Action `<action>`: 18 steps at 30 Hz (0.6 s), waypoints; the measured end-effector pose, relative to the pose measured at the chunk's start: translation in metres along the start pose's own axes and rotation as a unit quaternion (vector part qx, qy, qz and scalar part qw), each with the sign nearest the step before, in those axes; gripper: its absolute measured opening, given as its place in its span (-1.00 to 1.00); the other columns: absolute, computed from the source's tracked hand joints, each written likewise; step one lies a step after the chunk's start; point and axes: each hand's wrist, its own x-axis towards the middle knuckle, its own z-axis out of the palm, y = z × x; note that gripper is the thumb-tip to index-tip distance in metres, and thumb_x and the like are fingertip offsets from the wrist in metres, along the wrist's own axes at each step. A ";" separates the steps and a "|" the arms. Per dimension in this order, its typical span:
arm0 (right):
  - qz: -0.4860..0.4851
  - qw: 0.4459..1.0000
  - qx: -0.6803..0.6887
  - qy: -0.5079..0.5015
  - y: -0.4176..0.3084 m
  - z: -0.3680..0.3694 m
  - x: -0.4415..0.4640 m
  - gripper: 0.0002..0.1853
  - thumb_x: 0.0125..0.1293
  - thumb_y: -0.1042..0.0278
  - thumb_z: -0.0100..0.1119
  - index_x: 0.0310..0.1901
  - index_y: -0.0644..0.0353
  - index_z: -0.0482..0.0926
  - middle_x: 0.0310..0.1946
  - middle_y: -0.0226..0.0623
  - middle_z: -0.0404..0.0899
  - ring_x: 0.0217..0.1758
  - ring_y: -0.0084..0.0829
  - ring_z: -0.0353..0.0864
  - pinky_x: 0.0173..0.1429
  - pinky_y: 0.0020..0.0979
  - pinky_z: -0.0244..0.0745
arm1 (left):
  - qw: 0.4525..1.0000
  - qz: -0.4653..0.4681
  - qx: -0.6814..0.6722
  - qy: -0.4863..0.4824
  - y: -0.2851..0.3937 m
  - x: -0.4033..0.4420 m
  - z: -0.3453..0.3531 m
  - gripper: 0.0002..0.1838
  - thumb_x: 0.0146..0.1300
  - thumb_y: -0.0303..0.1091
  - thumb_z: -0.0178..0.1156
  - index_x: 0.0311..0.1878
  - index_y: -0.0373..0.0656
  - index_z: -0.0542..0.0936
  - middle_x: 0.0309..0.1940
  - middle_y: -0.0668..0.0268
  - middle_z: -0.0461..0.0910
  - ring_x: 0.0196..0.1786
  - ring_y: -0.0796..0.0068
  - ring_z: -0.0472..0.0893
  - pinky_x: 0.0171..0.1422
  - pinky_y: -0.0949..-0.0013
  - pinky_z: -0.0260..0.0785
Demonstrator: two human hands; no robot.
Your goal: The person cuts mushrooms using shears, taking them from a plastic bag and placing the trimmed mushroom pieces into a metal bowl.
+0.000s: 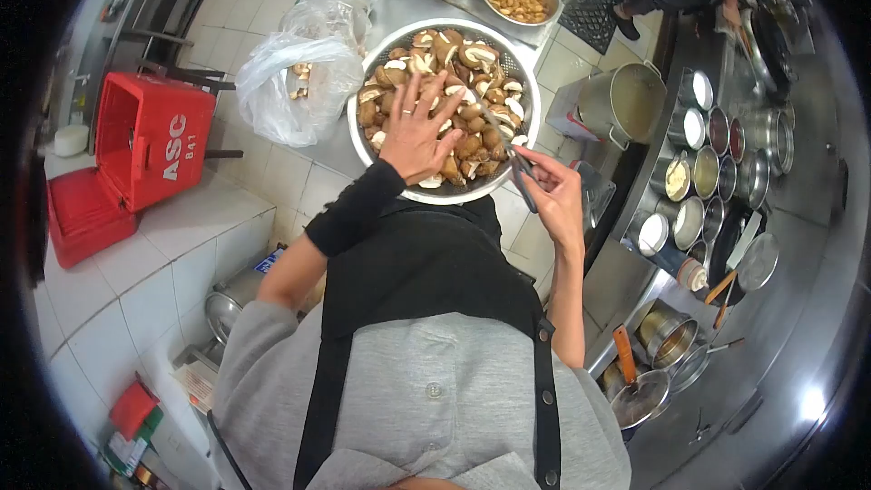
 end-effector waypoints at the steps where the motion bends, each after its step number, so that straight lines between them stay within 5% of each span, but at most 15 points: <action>1: -0.012 1.000 0.002 0.016 -0.001 -0.003 0.002 -0.59 0.34 0.64 0.25 0.23 0.30 0.70 -0.40 -0.56 0.62 -0.40 -0.78 0.43 -0.31 -0.62 0.29 | 1.000 -0.002 -0.006 -0.010 0.002 0.001 0.001 -0.34 0.53 0.06 0.06 0.62 0.14 0.31 0.70 0.15 0.00 0.70 -0.28 -0.12 0.71 -0.31 -0.26; 7: -0.040 0.987 0.134 0.079 -0.005 0.007 0.013 -0.40 0.33 0.59 0.35 0.41 0.36 0.49 -0.34 -0.43 0.66 -0.40 -0.67 0.51 -0.28 -0.59 0.39 | 0.999 0.013 -0.041 0.029 0.002 -0.002 -0.048 -0.30 0.52 0.13 0.03 0.65 0.19 0.27 0.73 0.20 -0.02 0.72 -0.21 -0.12 0.71 -0.27 -0.25; 8: -0.049 0.985 0.133 0.098 -0.008 0.018 0.017 -0.37 0.32 0.59 0.38 0.42 0.37 0.47 -0.33 -0.41 0.67 -0.39 -0.66 0.53 -0.28 -0.59 0.41 | 0.995 0.001 -0.045 0.083 0.001 -0.007 -0.064 -0.30 0.46 -0.03 0.16 0.64 0.16 0.31 0.64 0.14 0.14 0.65 -0.19 0.05 0.68 -0.23 -0.15; 12: -0.101 0.990 0.038 0.090 -0.013 0.060 0.054 -0.30 0.17 0.46 0.62 0.32 0.37 0.51 -0.13 -0.30 0.75 -0.24 -0.52 0.66 -0.07 -0.47 0.58 | 0.909 -0.159 -0.023 0.384 -0.055 -0.048 -0.078 -0.48 0.26 -0.44 0.31 0.32 0.04 0.63 0.37 0.03 0.31 0.47 -0.05 0.25 0.60 -0.10 0.05; 14: -0.185 0.977 -0.093 0.048 -0.040 0.102 0.075 -0.30 0.10 0.31 0.67 0.26 0.30 0.55 -0.13 -0.23 0.76 -0.20 -0.46 0.67 -0.03 -0.44 0.59 | 0.832 -0.318 -0.011 0.455 -0.095 -0.070 -0.084 -0.67 0.28 -0.42 0.31 0.11 -0.02 0.72 0.42 0.01 0.25 0.50 -0.06 0.22 0.60 -0.11 0.02; 15: -0.244 0.955 -0.165 0.040 -0.052 0.128 0.089 -0.30 0.07 0.22 0.70 0.22 0.26 0.57 -0.16 -0.19 0.76 -0.18 -0.45 0.66 -0.03 -0.43 0.59 | 0.820 -0.362 0.030 0.442 -0.123 -0.086 -0.080 -0.65 0.26 -0.41 0.33 0.13 -0.05 0.73 0.40 -0.01 0.29 0.49 -0.07 0.26 0.60 -0.07 0.06; 17: -0.165 0.977 -0.137 -0.015 -0.084 0.185 0.109 -0.21 0.00 0.04 0.72 0.17 0.34 0.55 -0.18 -0.04 0.74 -0.12 -0.26 0.73 0.01 -0.29 0.62 | 0.815 -0.421 0.004 0.398 -0.178 -0.109 -0.062 -0.60 0.23 -0.44 0.35 0.16 -0.11 0.74 0.36 -0.04 0.40 0.45 -0.05 0.35 0.58 0.02 0.14; 18: -0.263 0.939 -0.218 0.033 -0.086 0.216 0.127 -0.25 0.03 0.02 0.69 0.11 0.35 0.54 -0.20 0.00 0.73 -0.11 -0.12 0.74 0.01 -0.19 0.62 | 0.820 -0.434 -0.062 0.367 -0.203 -0.114 -0.053 -0.57 0.20 -0.47 0.34 0.19 -0.13 0.73 0.34 -0.05 0.47 0.44 -0.02 0.41 0.57 0.07 0.18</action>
